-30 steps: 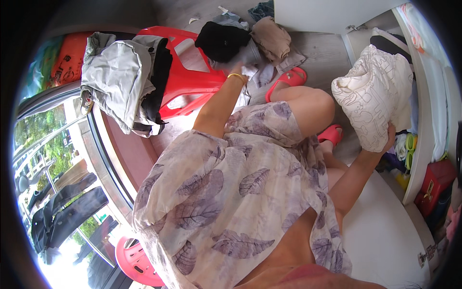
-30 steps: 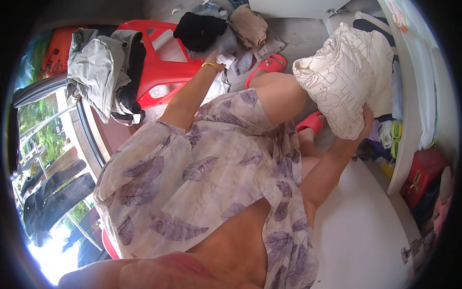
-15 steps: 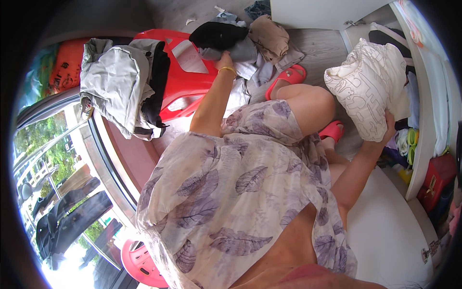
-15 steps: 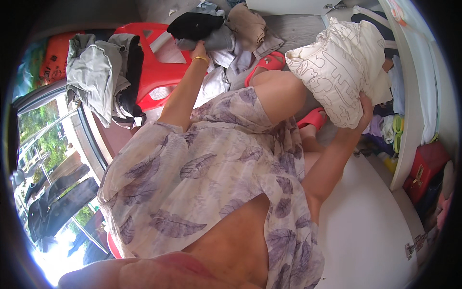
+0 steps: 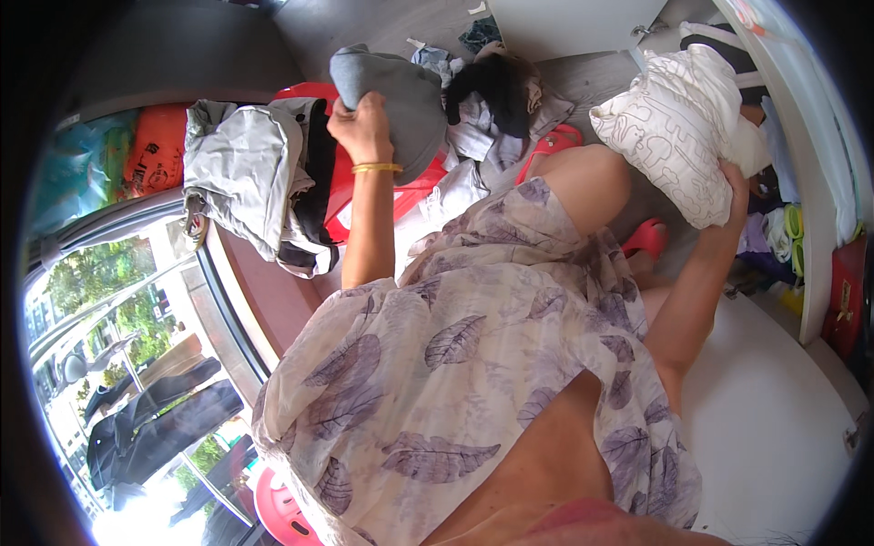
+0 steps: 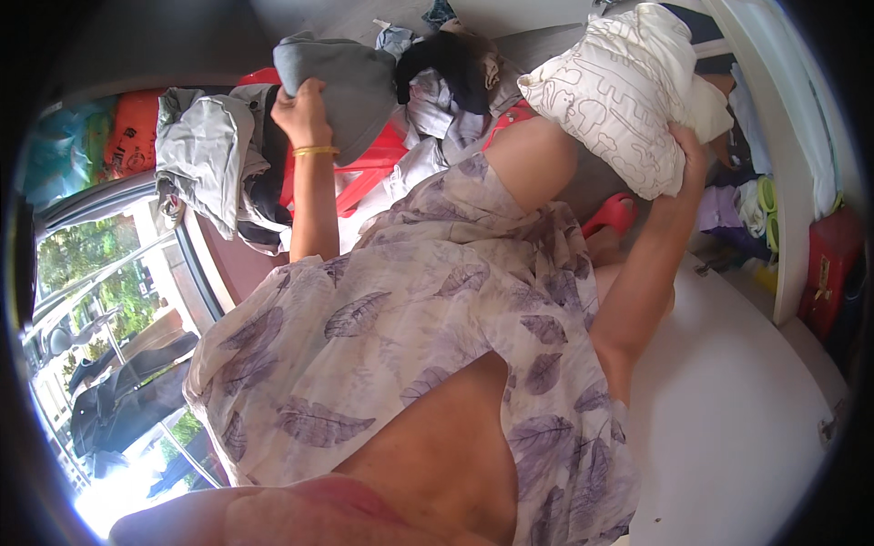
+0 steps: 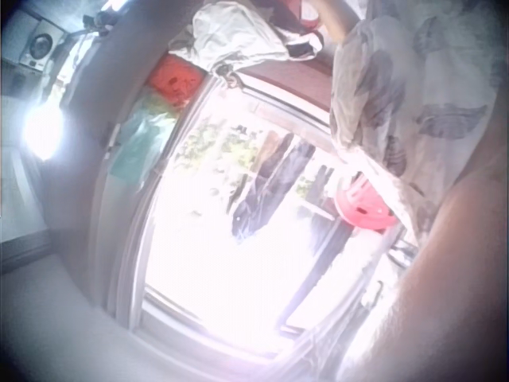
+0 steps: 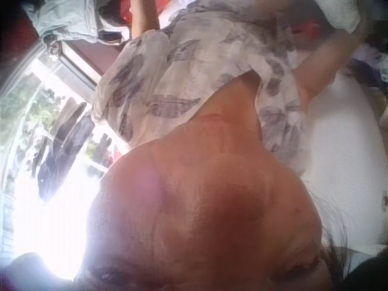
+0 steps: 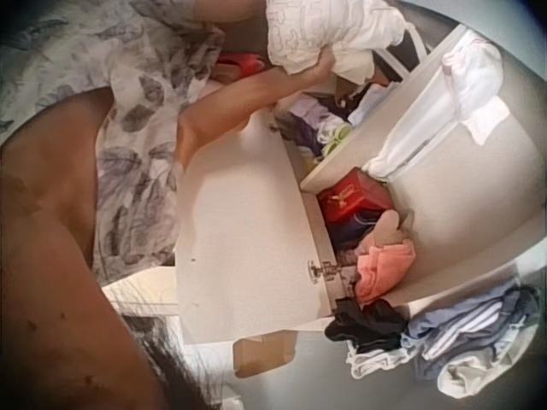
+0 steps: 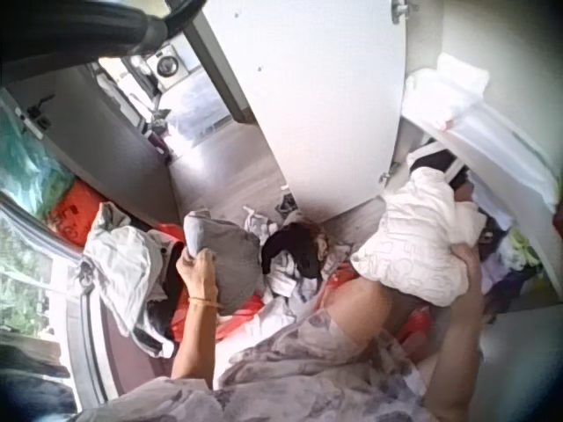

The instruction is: The person folds a pair of blue shorts, a white towel, and several items of clothing by hand, then stacks them onto a shelf inside a closet.

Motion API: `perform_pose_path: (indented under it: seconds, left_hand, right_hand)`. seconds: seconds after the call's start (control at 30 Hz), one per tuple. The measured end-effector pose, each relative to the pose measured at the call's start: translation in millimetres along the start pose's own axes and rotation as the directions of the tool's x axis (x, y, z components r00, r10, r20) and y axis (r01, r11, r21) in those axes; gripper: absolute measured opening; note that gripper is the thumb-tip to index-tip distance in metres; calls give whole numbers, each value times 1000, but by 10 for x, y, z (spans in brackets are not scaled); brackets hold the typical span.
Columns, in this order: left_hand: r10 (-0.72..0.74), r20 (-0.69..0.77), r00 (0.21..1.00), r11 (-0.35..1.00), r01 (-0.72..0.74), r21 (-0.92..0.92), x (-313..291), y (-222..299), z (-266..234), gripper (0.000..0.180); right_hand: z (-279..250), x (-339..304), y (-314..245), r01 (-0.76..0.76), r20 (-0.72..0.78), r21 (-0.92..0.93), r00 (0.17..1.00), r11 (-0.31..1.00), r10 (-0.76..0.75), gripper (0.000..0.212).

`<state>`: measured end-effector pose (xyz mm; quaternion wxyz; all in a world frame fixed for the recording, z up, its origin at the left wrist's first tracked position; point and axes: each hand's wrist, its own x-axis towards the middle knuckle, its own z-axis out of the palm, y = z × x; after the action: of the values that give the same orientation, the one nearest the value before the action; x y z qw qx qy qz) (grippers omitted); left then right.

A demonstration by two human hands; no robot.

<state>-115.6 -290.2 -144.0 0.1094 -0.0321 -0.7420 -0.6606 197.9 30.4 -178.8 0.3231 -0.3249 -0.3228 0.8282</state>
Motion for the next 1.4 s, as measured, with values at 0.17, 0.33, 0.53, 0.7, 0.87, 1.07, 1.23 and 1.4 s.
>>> perform_pose_path:
  seconds: [0.17, 0.33, 0.53, 0.7, 0.87, 1.07, 1.23, 1.4]
  left_hand:
    - [-132, 196, 972, 988, 145, -53, 4, 708, -244, 9]
    - [56, 342, 938, 995, -25, -94, -130, 1327, -398, 14]
    - [463, 589, 662, 886, -362, -290, -696, 1985, 386, 20]
    - [724, 666, -178, 219, -856, -467, -1536, 1935, 730, 32]
    - [450, 791, -414, 139, -843, -520, -2031, 1267, 725, 42]
    - [451, 823, -344, 546, -623, -560, -1727, 1251, 742, 41]
    - [489, 789, 372, 783, -585, -210, -1155, 1140, 929, 57]
    - [-104, 979, 173, 994, -12, 108, -1100, 799, 836, 68]
  right_hand:
    - [-19, -7, -33, 51, 56, -62, 997, 997, -48, 43]
    - [-58, 29, 59, -40, 112, 3, 993, 999, 39, 46]
    - [-256, 232, 161, -152, 109, -203, 978, 967, 176, 43]
    - [138, 118, 455, -127, 167, 56, 979, 990, 117, 45]
    - [216, -112, 484, -73, 92, 96, 994, 993, 65, 46]
    - [56, -206, 351, -18, 24, 106, 1000, 994, 15, 47]
    - [69, -200, 348, -8, 10, 103, 1000, 995, 7, 47]
    - [130, -180, 398, -14, 11, 97, 1000, 995, 13, 48]
